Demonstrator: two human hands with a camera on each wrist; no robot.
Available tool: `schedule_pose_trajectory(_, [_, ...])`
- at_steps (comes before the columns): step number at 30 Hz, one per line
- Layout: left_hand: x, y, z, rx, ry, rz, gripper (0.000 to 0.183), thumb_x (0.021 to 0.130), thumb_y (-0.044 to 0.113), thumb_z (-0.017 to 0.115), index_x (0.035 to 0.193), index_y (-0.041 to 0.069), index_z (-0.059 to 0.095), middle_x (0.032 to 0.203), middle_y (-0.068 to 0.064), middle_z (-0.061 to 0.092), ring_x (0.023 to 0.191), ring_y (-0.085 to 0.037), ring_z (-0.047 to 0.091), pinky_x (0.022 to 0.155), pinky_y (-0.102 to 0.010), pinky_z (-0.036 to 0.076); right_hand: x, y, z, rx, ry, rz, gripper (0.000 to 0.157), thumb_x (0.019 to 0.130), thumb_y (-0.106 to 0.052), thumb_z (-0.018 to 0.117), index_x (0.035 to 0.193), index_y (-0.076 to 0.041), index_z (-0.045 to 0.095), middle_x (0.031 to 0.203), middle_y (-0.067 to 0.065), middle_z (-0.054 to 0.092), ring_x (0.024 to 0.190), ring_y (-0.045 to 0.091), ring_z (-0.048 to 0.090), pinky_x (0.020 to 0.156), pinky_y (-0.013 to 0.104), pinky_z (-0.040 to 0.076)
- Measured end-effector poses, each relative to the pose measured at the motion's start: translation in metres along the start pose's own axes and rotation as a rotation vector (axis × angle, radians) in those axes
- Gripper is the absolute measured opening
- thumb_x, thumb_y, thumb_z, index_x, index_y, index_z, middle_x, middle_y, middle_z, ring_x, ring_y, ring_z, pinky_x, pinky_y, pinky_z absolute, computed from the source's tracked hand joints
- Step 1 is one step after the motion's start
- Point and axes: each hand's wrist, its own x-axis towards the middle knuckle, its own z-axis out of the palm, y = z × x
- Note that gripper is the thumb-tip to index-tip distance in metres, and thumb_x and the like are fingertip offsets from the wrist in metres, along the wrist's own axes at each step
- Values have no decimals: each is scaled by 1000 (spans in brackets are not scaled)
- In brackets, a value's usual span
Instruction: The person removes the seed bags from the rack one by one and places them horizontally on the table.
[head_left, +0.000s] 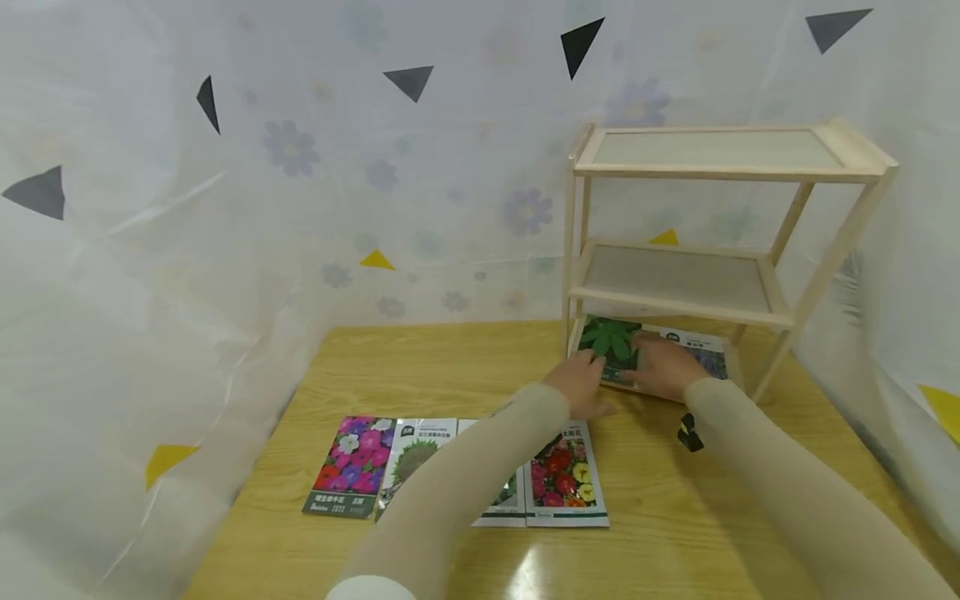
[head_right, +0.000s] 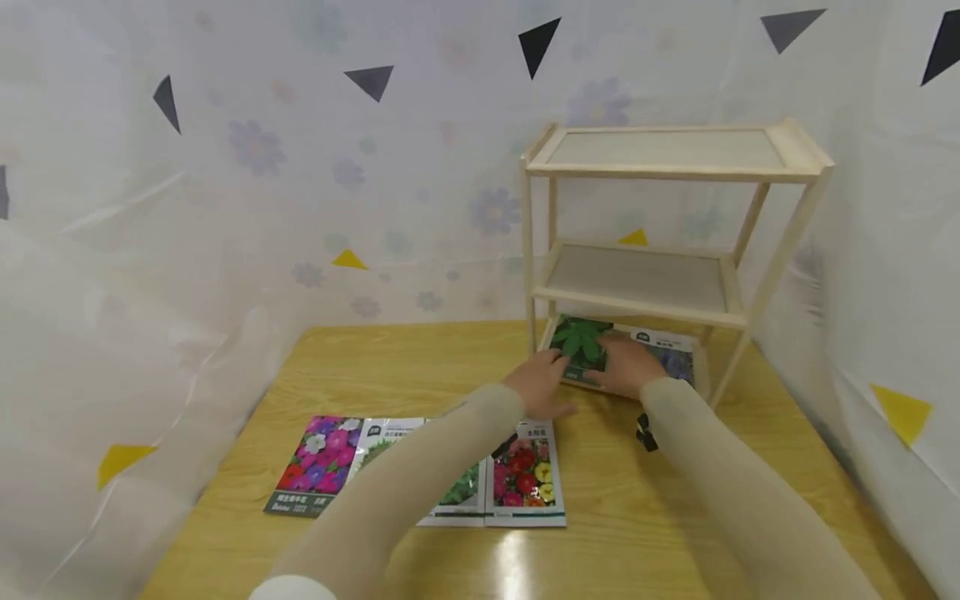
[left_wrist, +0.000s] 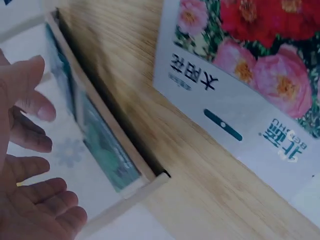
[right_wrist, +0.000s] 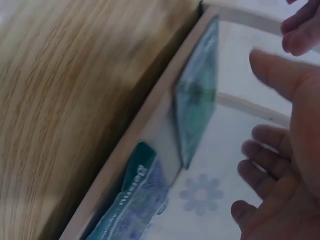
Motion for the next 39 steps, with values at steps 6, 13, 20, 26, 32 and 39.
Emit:
schedule_pose_trajectory(6, [21,6,13,49,-82,-34,94,78,70,44,147,12,18,148,-4,20,134,-18,18,108,-26,17,11,9,17,-89,-112,-27,96,74,-53,68,141,3,27,142,26,25,125,47,27,97,61,26])
schedule_pose_trajectory(13, [28,11,16,69,-128,-93,95,78,72,43,147,13,14,149,-3,16,135,-19,17,108,-27,18,12,1,21,-58,-176,-2,98,75,-51,69,143,3,23,142,27,24,126,48,23,98,63,22])
schedule_pose_trajectory(20, [22,8,15,48,-181,-145,94,78,72,43,148,17,12,150,-5,12,135,-20,16,106,-28,22,20,5,30,-95,-200,32,105,70,-64,64,144,-2,22,144,24,22,127,47,22,97,64,20])
schedule_pose_trajectory(26, [21,7,15,-1,-214,-144,90,79,70,44,148,20,12,151,-3,12,136,-19,14,106,-28,22,24,9,34,-121,-195,16,106,69,-67,63,144,-2,24,144,26,22,126,49,22,97,66,17])
schedule_pose_trajectory(32, [24,11,18,-13,-219,-134,90,77,72,45,147,22,18,149,-1,18,135,-17,18,106,-28,23,20,18,33,-86,-214,36,105,70,-67,62,145,-4,22,144,26,20,127,48,21,96,65,22])
schedule_pose_trajectory(39, [24,17,21,-32,-222,-133,88,76,74,44,146,25,21,149,1,20,135,-16,18,106,-29,23,14,24,33,-71,-230,34,100,73,-66,60,143,-2,26,143,26,22,128,47,20,96,64,23])
